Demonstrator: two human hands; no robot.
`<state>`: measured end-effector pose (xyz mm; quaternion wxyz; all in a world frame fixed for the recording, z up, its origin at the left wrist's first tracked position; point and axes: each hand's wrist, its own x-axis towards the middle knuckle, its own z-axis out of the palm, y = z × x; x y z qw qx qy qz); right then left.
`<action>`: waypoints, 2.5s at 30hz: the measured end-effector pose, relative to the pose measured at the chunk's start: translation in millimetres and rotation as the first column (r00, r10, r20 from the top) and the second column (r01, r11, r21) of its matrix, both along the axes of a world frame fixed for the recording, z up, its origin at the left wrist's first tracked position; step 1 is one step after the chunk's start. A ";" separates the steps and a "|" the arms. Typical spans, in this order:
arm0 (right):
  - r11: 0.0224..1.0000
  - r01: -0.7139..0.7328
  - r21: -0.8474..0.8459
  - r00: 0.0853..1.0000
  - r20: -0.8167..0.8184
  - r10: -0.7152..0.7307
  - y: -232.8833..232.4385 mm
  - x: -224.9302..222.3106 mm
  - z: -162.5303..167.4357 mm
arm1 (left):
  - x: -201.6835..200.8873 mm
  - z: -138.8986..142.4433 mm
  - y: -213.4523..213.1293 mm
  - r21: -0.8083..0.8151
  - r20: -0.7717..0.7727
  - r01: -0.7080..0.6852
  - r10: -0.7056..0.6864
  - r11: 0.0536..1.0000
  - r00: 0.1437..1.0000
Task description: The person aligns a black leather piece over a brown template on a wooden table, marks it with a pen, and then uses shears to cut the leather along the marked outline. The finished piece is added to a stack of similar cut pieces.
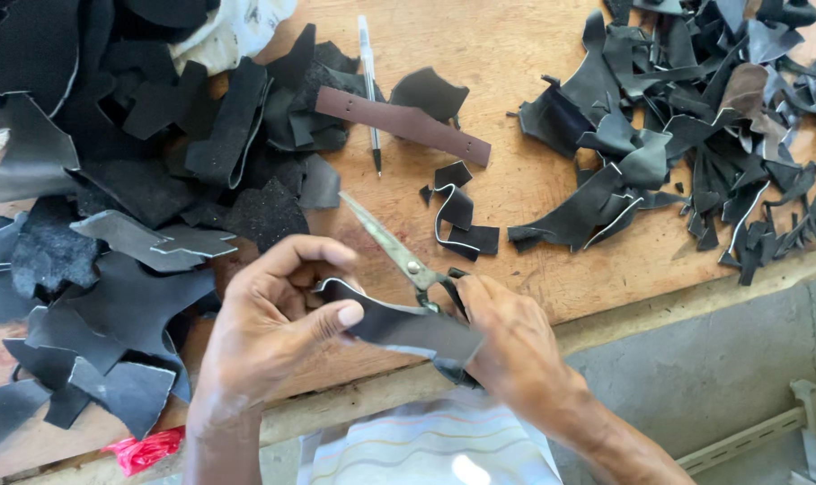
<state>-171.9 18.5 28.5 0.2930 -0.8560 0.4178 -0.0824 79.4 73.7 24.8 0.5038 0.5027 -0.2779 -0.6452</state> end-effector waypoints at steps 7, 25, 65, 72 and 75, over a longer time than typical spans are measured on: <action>0.993 0.102 0.066 0.987 -0.132 -0.093 -30.1 5.8 13.8 | -2.7 -30.9 0.3 -0.010 0.018 0.019 -0.018 1.000 1.000; 0.949 0.020 -0.313 0.987 0.157 0.031 -98.7 55.8 -29.9 | -30.6 -48.3 -16.9 -0.077 0.067 -0.154 0.159 0.985 0.985; 0.580 0.016 0.815 0.601 0.456 -0.657 -94.5 -14.2 -41.8 | -82.1 -53.9 0.3 0.003 -0.209 -0.016 0.017 1.000 0.978; 0.622 0.013 0.783 0.623 0.480 -0.617 -102.5 -8.6 -43.7 | -76.8 -52.0 -1.0 -0.023 -0.289 -0.023 0.016 0.999 0.957; 0.614 0.034 0.788 0.614 0.468 -0.635 -103.8 -10.8 -43.0 | -70.9 -50.2 -2.5 -0.034 -0.224 -0.001 -0.007 0.999 0.975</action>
